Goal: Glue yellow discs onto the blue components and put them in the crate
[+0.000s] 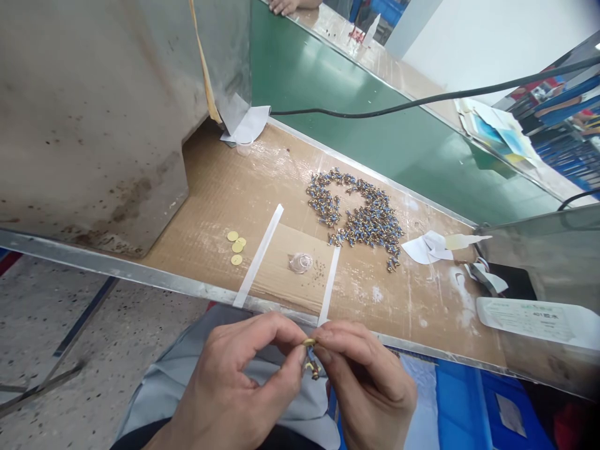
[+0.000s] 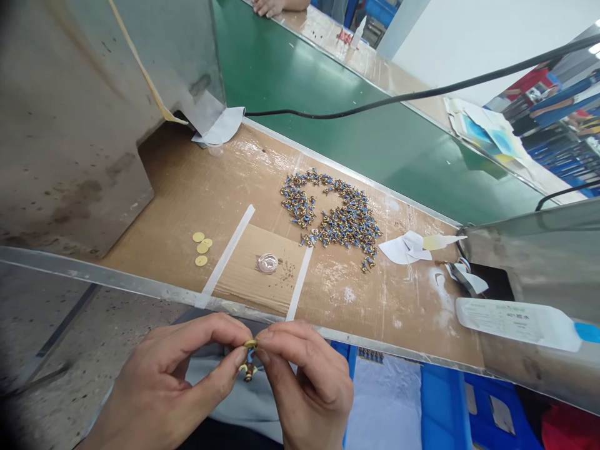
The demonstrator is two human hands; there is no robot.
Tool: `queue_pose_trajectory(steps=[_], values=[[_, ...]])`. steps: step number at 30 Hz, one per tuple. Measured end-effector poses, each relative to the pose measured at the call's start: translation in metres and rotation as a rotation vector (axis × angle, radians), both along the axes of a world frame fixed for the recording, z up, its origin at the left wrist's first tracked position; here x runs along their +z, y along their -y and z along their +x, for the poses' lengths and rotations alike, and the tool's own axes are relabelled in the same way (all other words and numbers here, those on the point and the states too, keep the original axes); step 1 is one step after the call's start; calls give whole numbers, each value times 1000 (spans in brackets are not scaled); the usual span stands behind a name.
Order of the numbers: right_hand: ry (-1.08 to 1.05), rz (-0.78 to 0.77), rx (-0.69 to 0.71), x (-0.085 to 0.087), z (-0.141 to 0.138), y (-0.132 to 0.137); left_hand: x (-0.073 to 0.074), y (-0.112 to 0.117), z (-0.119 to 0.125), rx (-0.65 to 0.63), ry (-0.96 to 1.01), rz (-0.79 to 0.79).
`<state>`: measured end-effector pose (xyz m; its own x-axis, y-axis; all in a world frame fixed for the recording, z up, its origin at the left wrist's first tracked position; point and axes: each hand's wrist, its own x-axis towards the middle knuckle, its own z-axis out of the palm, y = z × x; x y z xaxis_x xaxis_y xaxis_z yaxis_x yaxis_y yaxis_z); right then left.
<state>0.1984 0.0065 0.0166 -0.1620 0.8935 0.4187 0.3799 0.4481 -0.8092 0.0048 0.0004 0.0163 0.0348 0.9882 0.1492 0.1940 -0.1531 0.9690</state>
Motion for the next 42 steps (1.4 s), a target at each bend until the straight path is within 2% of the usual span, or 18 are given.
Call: queue_pose_trajectory(steps=[4, 11, 14, 18, 22, 25, 28, 33, 42], values=[[-15, -14, 4, -3, 1, 3, -2, 3, 0, 4, -19, -11], [-71, -125, -34, -8, 1, 9, 1, 1, 1, -33, -7, -161], [-87, -167, -25, -10, 2, 9, 1, -2, -1, -70, 102, -320], [-92, -234, 21, -7, 5, 8, -9, -6, -5, -185, 421, -617], [-169, -474, 11, -1, 8, 6, -20, -7, -7, -294, 700, -792], [-369, -714, 39, 0, 9, 5, -21, -5, -5, -323, 855, -928], [-563, -861, 76, -3, 10, 6, -18, -2, -2, -322, 941, -1028], [-620, -885, 56, -9, 15, 9, -14, -1, 3, -319, 976, -1079], [-614, -875, 50, -9, 24, 12, -11, -3, 14, -328, 1033, -1146]])
